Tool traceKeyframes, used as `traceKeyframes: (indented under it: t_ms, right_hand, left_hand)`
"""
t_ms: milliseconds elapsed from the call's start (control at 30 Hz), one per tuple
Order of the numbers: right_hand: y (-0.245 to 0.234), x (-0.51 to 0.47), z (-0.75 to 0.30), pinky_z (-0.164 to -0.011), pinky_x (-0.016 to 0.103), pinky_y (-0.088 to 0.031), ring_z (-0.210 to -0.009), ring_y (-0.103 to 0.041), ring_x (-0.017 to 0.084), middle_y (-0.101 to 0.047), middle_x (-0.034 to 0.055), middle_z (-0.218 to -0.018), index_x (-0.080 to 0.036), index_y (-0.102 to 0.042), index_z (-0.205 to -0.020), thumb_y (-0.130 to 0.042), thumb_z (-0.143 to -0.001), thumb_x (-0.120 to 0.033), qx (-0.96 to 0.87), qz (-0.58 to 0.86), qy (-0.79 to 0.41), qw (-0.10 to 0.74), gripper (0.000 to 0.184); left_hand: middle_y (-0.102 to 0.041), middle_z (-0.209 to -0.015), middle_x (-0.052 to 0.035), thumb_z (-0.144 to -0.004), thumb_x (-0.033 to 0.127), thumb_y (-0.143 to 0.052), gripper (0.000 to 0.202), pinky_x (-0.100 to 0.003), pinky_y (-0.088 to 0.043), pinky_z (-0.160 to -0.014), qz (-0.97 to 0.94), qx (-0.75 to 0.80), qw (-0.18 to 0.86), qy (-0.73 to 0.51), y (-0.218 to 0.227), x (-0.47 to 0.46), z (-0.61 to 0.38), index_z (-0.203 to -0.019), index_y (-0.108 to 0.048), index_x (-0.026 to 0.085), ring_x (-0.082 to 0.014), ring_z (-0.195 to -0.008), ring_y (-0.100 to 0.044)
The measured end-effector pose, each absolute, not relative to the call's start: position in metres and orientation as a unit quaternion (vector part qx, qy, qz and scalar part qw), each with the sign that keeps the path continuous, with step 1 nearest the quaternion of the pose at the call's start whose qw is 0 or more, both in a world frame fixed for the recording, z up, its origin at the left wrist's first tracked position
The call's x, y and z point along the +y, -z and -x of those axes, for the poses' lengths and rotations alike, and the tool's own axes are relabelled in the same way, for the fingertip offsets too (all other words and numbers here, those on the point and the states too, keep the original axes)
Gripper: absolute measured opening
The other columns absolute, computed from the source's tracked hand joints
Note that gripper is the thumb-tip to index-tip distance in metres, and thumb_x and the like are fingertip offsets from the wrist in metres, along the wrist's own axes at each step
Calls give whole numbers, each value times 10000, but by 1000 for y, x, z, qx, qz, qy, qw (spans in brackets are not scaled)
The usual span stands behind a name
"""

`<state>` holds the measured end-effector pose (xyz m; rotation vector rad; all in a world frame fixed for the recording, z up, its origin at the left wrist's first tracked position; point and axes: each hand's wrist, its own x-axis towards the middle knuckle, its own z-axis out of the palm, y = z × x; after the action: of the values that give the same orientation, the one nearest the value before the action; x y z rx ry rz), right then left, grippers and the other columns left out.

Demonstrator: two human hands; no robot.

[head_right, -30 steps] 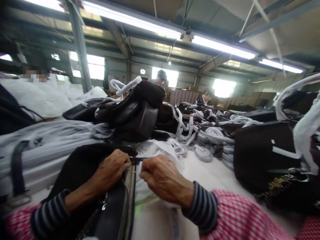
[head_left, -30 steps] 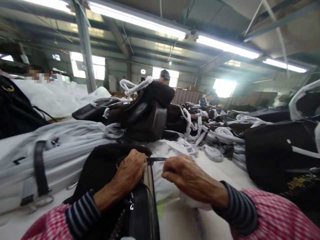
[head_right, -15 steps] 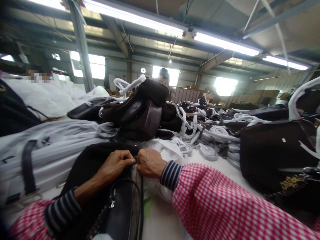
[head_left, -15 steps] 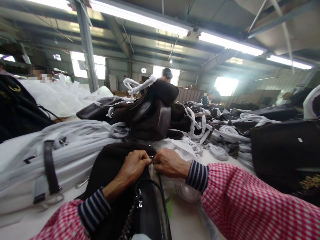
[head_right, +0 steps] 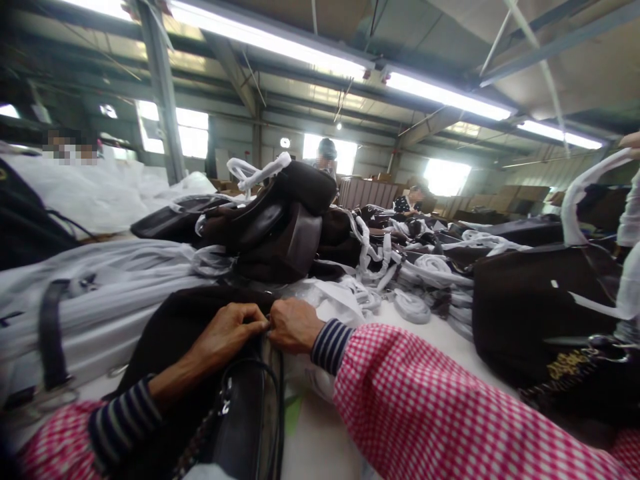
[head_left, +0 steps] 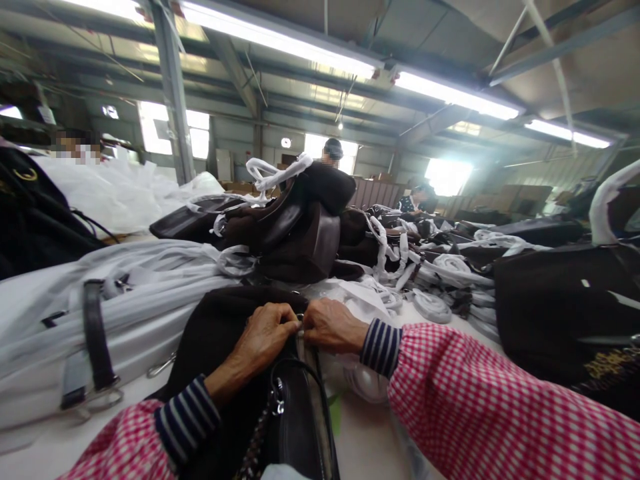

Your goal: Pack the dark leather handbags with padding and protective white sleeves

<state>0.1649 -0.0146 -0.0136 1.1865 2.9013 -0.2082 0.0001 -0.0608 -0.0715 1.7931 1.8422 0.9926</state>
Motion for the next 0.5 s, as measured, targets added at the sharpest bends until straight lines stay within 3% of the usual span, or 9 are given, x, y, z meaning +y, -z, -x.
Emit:
traceKeyframes:
  t_ms: [133, 267, 500]
  right_hand:
    - [15, -7, -168, -566, 235, -332, -702, -641, 162, -730, 65, -777, -164, -814, -908, -665, -811, -247, 934, -342, 102, 6, 195]
    - [16, -1, -171, -565, 209, -337, -670, -591, 121, -688, 18, -721, -167, -810, -879, -678, -833, -268, 939, -319, 130, 8, 172]
    - [20, 0, -162, -559, 239, -327, -736, -649, 172, -738, 96, -825, -125, -803, -939, -637, -834, -217, 932, -348, 104, 15, 217]
  left_hand:
    - [-735, -804, -35, -826, 320, -564, 216, -319, -399, -717, -660, 646, 182, -338, 73, -60, 1, -759, -738, 211, -234, -829, -657]
    - [-697, -888, -56, -892, 322, -532, 246, -350, -405, -831, -694, 630, 158, -311, 75, -62, 2, -823, -739, 211, -255, -942, -625]
    - [-604, -986, -63, -951, 191, -487, 198, -368, -454, -876, -750, 611, 107, -227, 63, -80, 1, -1001, -678, 203, -247, -980, -570]
